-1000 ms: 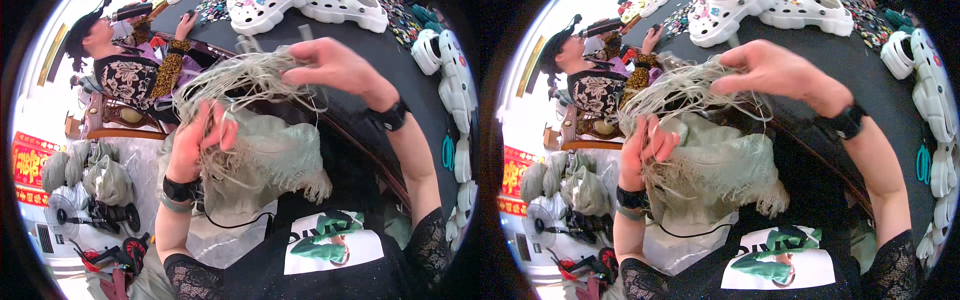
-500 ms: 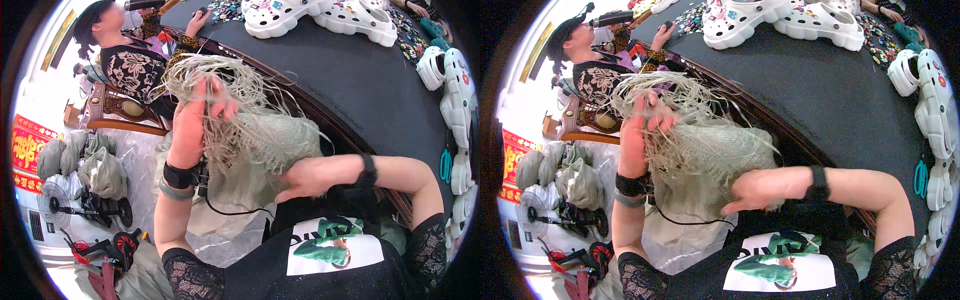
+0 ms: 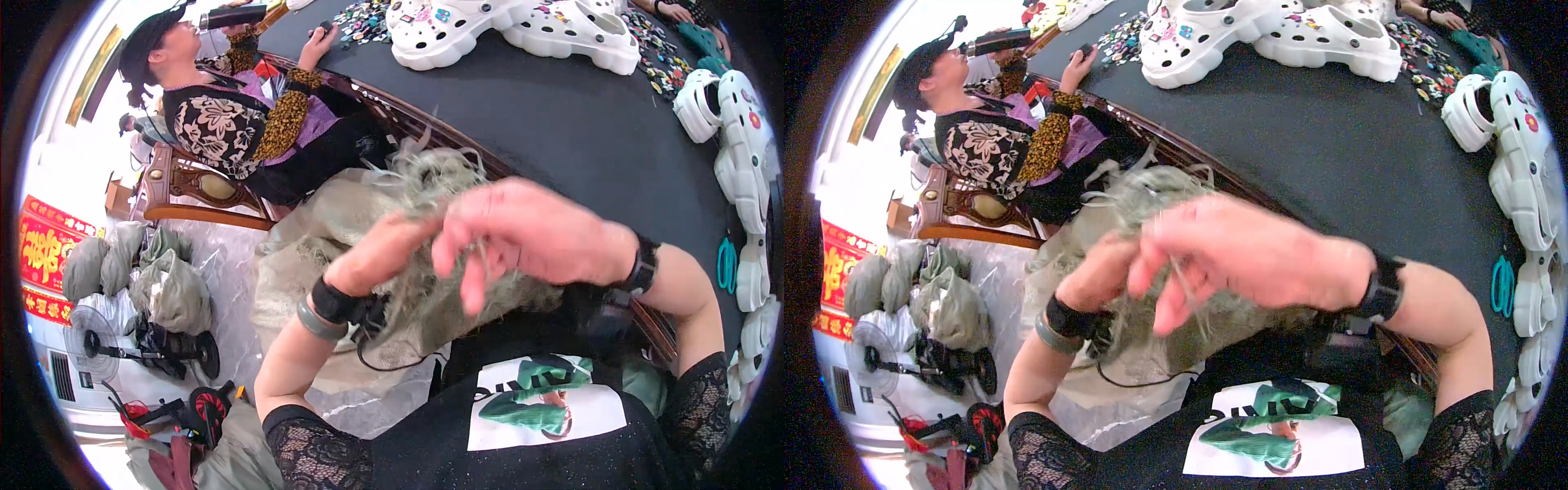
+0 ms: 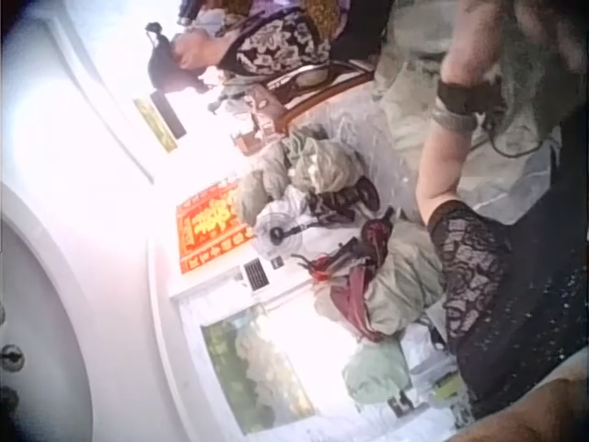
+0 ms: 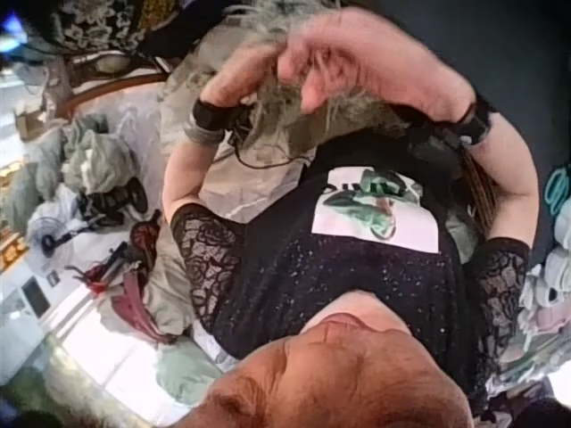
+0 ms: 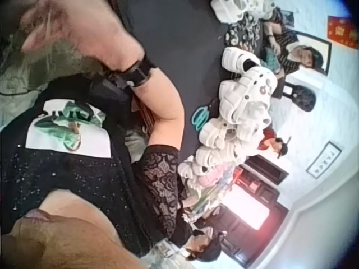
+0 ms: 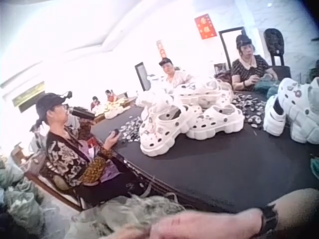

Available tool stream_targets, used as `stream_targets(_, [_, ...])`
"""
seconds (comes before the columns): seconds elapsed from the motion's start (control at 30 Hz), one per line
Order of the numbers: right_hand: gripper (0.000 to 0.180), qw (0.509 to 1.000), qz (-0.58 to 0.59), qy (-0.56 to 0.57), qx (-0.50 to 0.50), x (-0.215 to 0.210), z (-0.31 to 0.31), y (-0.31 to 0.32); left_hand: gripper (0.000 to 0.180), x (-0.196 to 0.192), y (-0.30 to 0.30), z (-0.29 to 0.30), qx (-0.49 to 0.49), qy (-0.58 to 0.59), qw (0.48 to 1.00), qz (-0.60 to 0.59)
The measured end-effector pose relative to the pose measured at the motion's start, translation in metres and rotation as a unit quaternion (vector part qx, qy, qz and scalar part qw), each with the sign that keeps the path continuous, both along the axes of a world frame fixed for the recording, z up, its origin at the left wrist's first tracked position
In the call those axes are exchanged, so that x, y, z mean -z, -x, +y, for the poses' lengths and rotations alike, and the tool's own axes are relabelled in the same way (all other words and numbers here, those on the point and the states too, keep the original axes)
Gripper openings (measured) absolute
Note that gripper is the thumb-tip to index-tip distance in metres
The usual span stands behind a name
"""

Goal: Inspecting and preparing clogs by removing packaging and organizing decorative charms.

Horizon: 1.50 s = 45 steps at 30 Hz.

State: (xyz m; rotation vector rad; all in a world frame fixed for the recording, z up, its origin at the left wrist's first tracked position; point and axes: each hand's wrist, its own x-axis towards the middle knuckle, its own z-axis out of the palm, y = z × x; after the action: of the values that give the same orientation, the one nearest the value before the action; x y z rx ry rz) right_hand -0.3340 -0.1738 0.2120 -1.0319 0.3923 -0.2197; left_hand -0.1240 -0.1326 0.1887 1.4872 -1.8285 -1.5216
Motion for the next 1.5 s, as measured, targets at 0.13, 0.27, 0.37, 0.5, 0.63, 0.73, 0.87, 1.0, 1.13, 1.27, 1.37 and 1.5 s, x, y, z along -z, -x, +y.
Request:
stream_targets(0.13, [0.022,0.979,-0.093,-0.057,0.170,-0.006,-0.050,0.027,0.039,0.003,0.020,0.011,-0.012,-0.104,0.970,0.220])
stream_targets(0.27, [0.019,0.951,-0.225,-0.019,0.213,0.003,-0.102,0.081,0.051,0.001,-0.013,0.019,-0.109,-0.027,0.868,0.483])
stream_targets(0.37, [0.020,0.948,-0.225,0.020,0.226,-0.001,-0.112,0.096,0.045,-0.024,-0.019,0.030,-0.205,0.041,0.868,0.450])
stream_targets(0.5, [0.024,0.717,0.037,0.467,0.516,-0.010,-0.076,0.081,0.016,-0.050,-0.024,0.031,-0.062,0.381,0.921,0.054])
stream_targets(0.63, [0.033,0.814,0.075,0.576,-0.009,-0.032,-0.013,0.044,0.029,-0.084,-0.017,0.027,0.024,0.503,0.854,-0.133])
stream_targets(0.73, [0.055,0.732,-0.009,0.681,0.031,-0.017,0.000,-0.002,0.029,-0.093,-0.014,0.026,0.075,0.541,0.819,-0.176])
stream_targets(0.87, [0.050,0.781,-0.095,0.615,-0.047,-0.004,0.005,-0.066,0.022,-0.100,-0.002,0.038,0.130,0.538,0.797,-0.243])
stream_targets(1.0, [0.038,0.858,-0.161,0.487,-0.037,0.017,0.029,-0.089,0.018,-0.116,0.001,0.024,0.228,0.451,0.790,-0.347])
stream_targets(1.13, [0.028,0.974,-0.176,0.143,0.004,0.016,0.019,-0.076,0.040,-0.131,-0.038,0.023,0.101,0.400,0.892,-0.187])
stream_targets(1.27, [0.030,0.985,-0.084,0.032,0.147,0.027,0.000,-0.049,0.074,-0.087,-0.089,0.057,0.051,0.232,0.929,-0.285])
stream_targets(1.37, [0.040,0.967,-0.153,-0.018,0.204,0.022,-0.025,-0.049,0.090,-0.010,-0.087,0.081,-0.077,0.307,0.895,-0.314])
stream_targets(1.5, [0.041,0.972,-0.164,0.030,0.165,0.021,-0.017,-0.050,0.061,0.083,-0.055,0.074,-0.187,0.282,0.909,-0.241])
